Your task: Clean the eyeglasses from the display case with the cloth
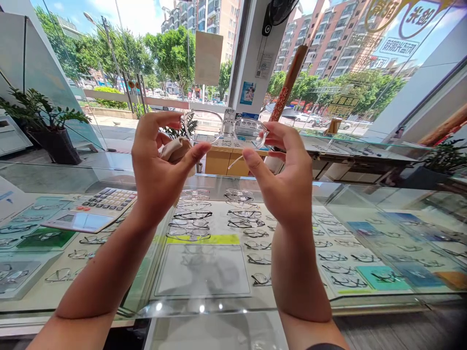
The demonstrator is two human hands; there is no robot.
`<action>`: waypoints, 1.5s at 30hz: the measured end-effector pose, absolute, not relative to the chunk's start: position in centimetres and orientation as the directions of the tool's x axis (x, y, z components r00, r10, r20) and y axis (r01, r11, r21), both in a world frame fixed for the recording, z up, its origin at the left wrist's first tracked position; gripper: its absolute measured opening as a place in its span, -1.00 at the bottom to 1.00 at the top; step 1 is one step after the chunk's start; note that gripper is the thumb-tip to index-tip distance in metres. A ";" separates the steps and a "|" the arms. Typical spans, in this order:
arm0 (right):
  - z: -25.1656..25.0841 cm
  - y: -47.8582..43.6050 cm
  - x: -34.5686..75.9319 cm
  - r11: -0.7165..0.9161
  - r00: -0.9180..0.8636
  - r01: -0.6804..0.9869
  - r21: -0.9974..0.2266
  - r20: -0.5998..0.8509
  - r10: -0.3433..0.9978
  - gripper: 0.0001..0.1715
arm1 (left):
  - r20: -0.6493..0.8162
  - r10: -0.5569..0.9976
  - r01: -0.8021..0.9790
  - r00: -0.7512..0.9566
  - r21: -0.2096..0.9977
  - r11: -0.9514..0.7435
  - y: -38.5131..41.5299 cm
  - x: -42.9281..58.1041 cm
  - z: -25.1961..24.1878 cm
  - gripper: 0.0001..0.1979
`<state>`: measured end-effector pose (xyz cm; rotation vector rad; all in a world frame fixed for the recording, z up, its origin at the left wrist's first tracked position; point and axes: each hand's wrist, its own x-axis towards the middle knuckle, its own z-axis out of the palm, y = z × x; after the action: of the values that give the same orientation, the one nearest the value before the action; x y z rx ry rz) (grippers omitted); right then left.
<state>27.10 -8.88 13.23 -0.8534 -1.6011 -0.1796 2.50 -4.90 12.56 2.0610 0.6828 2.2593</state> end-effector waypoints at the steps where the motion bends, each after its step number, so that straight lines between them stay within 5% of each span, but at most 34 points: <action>1: 13.2 -8.8 27.1 0.716 0.024 0.605 -0.347 0.907 0.419 -0.40 | 0.949 0.287 0.277 -0.131 0.313 -0.908 -5.0 2.5 12.5 -0.34; 10: 13.3 -9.0 26.6 0.732 0.055 0.584 -0.351 0.917 0.396 -0.42 | 0.959 0.259 0.347 -0.112 0.282 -0.895 -4.9 2.6 12.6 -0.29; 29: 12.0 -7.0 23.3 0.653 0.008 0.756 -0.048 0.998 0.065 -0.43 | 0.958 0.197 0.373 -0.210 0.265 -0.889 -0.8 2.9 10.8 -0.24; 34: 12.0 -7.1 23.1 0.728 0.090 0.646 -0.230 0.970 0.226 -0.30 | 0.960 0.044 0.464 -0.275 0.173 -0.869 -0.9 3.5 10.6 -0.24; 38: 12.2 -6.9 23.3 0.803 0.170 0.428 -0.415 0.910 0.379 -0.42 | 0.945 -0.079 0.486 -0.316 0.090 -0.869 -1.4 4.0 10.7 -0.24; 45: 11.9 -4.6 24.4 0.796 0.197 0.151 -0.587 0.806 0.558 -0.50 | 0.954 -0.017 0.415 -0.299 0.114 -0.903 -1.5 3.8 10.1 -0.15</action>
<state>24.44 -4.55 11.91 -0.6339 -1.3663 0.3134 3.80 -1.49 10.06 1.9871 0.5963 2.7147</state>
